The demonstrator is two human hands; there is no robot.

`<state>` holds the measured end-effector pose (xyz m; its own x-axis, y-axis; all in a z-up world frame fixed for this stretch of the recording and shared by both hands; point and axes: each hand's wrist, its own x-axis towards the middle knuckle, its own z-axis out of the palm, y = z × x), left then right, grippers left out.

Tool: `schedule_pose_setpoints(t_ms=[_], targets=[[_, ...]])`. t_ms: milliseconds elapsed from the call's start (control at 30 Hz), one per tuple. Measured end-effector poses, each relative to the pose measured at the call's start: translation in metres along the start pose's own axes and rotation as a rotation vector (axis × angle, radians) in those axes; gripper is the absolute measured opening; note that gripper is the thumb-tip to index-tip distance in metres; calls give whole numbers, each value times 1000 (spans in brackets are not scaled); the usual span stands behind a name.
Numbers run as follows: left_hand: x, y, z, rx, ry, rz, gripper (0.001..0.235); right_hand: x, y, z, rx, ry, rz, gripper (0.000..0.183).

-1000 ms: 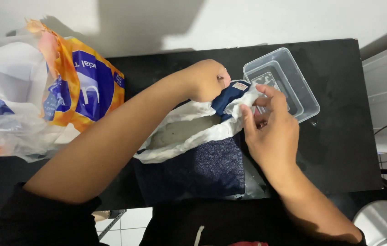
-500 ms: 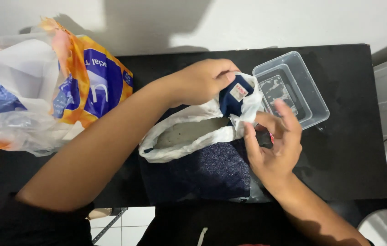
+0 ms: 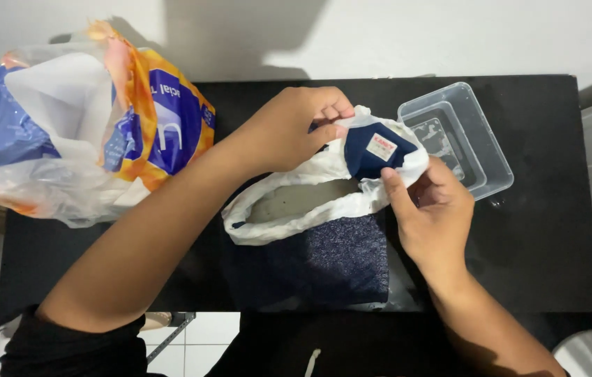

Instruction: Wrapping a white sneaker with facial tissues, a common technique used during drying to prevent yellowing.

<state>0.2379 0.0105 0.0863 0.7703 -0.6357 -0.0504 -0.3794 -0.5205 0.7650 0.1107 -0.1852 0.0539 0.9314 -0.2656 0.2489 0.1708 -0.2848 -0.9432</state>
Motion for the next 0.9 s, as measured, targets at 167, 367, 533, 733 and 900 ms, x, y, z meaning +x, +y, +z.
schedule_pose_setpoints(t_ms=[167,367,533,733,900], targets=[[-13,2,8,2,137,-27,13,-9,20,5,-23,103,-84,26],[-31,7,26,-316,208,-200,27,-12,22,11,-101,134,-279,31],[-38,40,18,-612,155,-478,55,-23,25,14,-305,70,-534,20],[-44,69,19,-761,175,-533,61,-29,32,22,-356,34,-670,21],[-38,77,18,-462,166,-527,66,-20,34,18,-420,100,-738,19]])
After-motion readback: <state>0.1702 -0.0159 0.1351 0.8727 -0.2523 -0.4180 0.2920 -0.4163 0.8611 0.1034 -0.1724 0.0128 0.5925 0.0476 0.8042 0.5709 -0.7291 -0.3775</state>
